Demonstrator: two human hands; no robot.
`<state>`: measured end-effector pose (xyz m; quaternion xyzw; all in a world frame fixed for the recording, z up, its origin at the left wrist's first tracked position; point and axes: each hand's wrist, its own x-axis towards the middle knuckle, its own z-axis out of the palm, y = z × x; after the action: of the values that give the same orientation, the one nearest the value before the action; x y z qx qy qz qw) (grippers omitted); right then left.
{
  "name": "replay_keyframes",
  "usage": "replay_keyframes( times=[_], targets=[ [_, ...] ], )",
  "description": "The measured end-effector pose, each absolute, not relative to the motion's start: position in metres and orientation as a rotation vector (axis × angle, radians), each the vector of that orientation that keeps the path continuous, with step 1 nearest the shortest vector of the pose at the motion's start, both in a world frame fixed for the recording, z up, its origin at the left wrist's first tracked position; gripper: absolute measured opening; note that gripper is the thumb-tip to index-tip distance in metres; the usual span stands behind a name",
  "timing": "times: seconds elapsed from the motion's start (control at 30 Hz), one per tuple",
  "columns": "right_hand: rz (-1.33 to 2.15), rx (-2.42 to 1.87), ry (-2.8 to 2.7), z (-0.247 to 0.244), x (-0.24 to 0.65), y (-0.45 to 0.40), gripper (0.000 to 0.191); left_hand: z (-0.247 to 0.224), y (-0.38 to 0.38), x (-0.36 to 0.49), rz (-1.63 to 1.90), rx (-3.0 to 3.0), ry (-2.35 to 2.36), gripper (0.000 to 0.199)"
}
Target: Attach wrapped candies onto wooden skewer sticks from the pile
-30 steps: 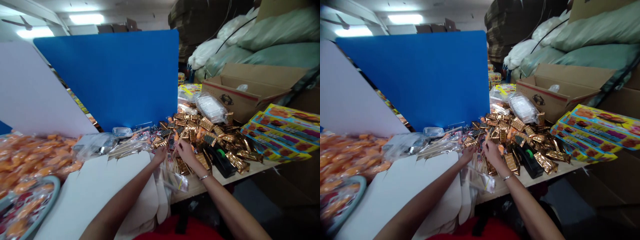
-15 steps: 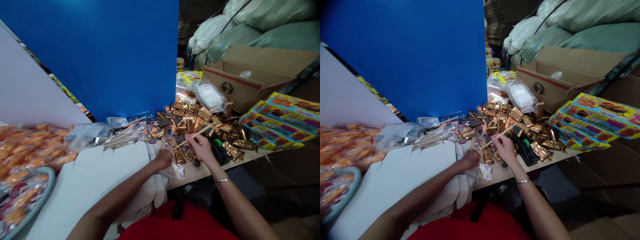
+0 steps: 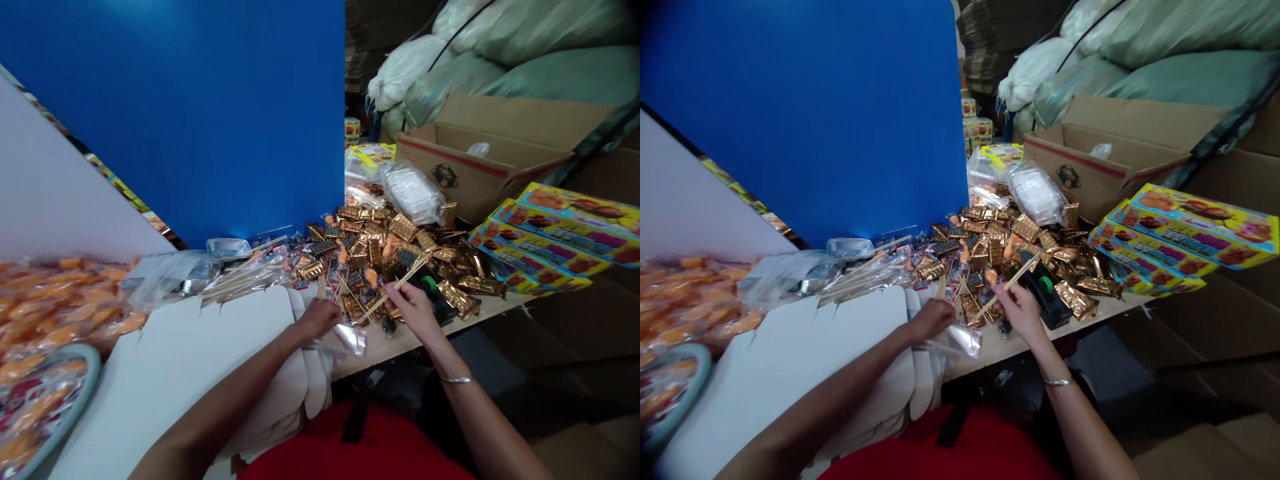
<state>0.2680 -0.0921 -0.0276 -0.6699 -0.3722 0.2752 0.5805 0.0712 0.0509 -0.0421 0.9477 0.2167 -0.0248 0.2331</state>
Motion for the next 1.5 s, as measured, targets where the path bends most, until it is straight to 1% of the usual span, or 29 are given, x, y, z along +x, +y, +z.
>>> replay_keyframes(
  times=[0.13,0.3,0.37,0.5,0.63,0.77,0.83,0.93,1.07,1.13,1.23,1.3,1.37,1.43,1.5],
  targets=[
    [0.67,-1.586,-0.869,-0.024,0.272,-0.102,0.043,-0.029,0.055,0.062,0.067,2.563,0.532,0.025],
    [0.938,-1.572,-1.001,-0.021,0.256,-0.101,0.04,-0.025,0.056,0.055,0.161,2.477,0.505,0.027],
    [0.948,-1.549,-1.035,-0.016,0.244,-0.098,0.038,-0.024,0.055,0.056,0.178,2.467,0.485,0.028],
    [0.697,-1.526,-0.967,0.003,0.232,-0.097,0.031,-0.02,0.051,0.056,0.211,2.507,0.386,0.032],
    [0.446,-1.456,-0.857,0.02,0.24,-0.104,0.029,-0.016,0.049,0.054,0.219,2.573,0.33,0.035],
    [0.283,-1.484,-0.85,0.019,0.246,-0.108,0.026,-0.016,0.048,0.051,0.21,2.551,0.325,0.033],
    [0.258,-1.495,-0.86,0.016,0.244,-0.107,0.025,-0.015,0.047,0.05,0.202,2.511,0.33,0.033],
    [0.337,-1.501,-0.956,0.011,0.239,-0.103,0.024,-0.014,0.046,0.05,0.205,2.404,0.328,0.033],
    [0.436,-1.476,-0.926,0.01,0.242,-0.099,0.028,-0.014,0.046,0.05,0.335,2.107,0.47,0.021],
    [0.461,-1.475,-0.866,0.01,0.248,-0.099,0.03,-0.013,0.047,0.05,0.39,1.966,0.559,0.017],
    [0.574,-1.514,-0.863,0.006,0.254,-0.1,0.033,-0.012,0.048,0.051,0.403,1.873,0.627,0.017],
    [0.724,-1.544,-0.958,0.002,0.249,-0.098,0.035,-0.011,0.048,0.052,0.396,1.879,0.642,0.018],
    [0.829,-1.542,-1.108,-0.003,0.239,-0.095,0.032,-0.011,0.048,0.053,0.391,1.919,0.633,0.019],
    [0.823,-1.55,-1.228,-0.008,0.229,-0.09,0.025,-0.01,0.046,0.052,0.4,1.969,0.613,0.022],
    [0.801,-1.58,-1.272,-0.012,0.222,-0.085,0.027,-0.008,0.043,0.049,0.425,2.033,0.569,0.026]
  ],
)
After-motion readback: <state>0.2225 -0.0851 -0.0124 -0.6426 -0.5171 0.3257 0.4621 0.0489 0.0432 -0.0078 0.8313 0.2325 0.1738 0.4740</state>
